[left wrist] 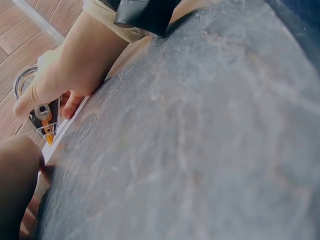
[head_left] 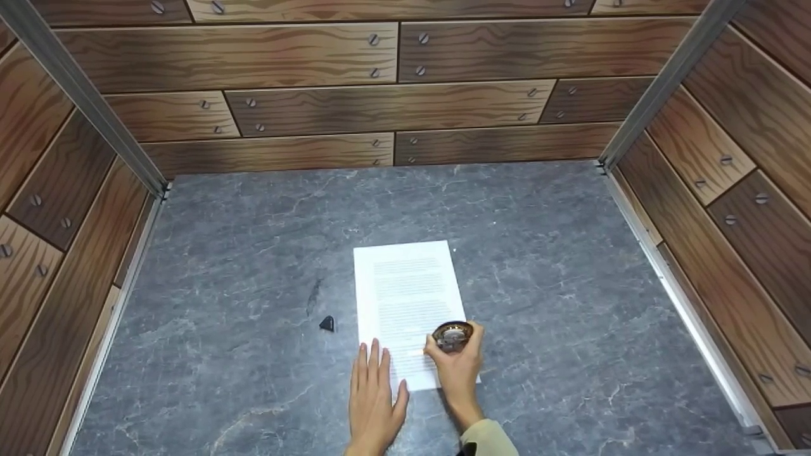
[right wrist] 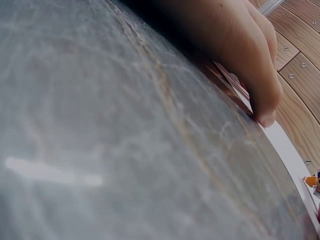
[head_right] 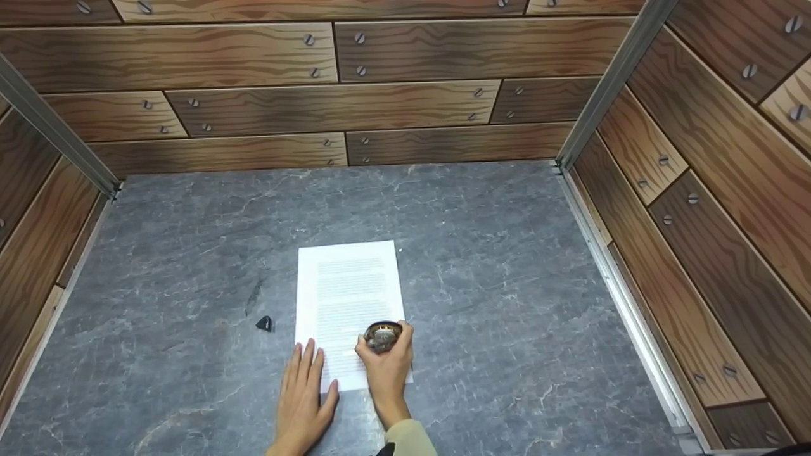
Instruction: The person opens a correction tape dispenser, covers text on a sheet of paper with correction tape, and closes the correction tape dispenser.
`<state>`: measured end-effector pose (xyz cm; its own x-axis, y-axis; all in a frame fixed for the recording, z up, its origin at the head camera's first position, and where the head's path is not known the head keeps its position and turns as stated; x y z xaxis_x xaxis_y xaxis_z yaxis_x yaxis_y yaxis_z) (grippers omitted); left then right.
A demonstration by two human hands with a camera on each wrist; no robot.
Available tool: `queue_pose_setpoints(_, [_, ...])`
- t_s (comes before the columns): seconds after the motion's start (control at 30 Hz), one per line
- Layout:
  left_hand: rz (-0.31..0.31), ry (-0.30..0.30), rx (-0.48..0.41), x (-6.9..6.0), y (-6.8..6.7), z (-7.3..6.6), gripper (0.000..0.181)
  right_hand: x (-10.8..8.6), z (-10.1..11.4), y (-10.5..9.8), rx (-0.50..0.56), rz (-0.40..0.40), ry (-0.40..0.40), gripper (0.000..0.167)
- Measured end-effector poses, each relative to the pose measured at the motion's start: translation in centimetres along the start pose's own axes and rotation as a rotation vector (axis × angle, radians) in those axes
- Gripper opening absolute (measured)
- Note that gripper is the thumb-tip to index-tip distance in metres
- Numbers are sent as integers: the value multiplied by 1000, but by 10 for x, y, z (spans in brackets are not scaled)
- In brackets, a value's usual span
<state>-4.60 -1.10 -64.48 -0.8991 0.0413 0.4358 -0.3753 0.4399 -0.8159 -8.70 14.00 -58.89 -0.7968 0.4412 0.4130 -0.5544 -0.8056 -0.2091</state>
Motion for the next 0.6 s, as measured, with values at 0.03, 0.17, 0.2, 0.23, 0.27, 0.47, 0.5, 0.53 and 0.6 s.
queue_pose_setpoints(0.03, [3,-2,2,0,0,0,62,0,0,0,0,2,1,61])
queue_pose_setpoints(0.17, [20,-10,5,0,-1,-1,62,0,0,0,37,12,16,60])
queue_pose_setpoints(0.2, [25,-12,5,0,-1,-1,62,0,0,-1,43,14,20,60])
queue_pose_setpoints(0.23, [30,-13,6,0,-2,-1,62,0,0,-1,46,13,23,60])
queue_pose_setpoints(0.27, [34,-13,7,0,-2,-2,62,0,0,-1,50,12,27,60])
queue_pose_setpoints(0.47, [33,-7,6,0,-2,-2,61,-2,-12,2,55,14,32,61])
queue_pose_setpoints(0.5, [30,-5,3,0,-2,-2,61,-3,-17,3,58,15,34,61])
queue_pose_setpoints(0.53, [25,-4,2,1,-2,-1,61,-3,-23,4,62,16,37,62])
queue_pose_setpoints(0.6, [17,-1,-3,1,-2,-1,61,-4,-34,7,69,18,41,64])
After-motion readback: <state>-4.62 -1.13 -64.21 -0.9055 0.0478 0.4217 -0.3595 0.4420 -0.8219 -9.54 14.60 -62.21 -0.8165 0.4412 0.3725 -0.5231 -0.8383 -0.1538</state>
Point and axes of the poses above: each hand's wrist, its own x-axis towards the middle knuckle, its own y-axis out of the palm, z = x × y, the point moved 3 cm from there along x, towards the middle knuckle, and after that the axes turned 4 degrees about -y, right-handed, at the moved point
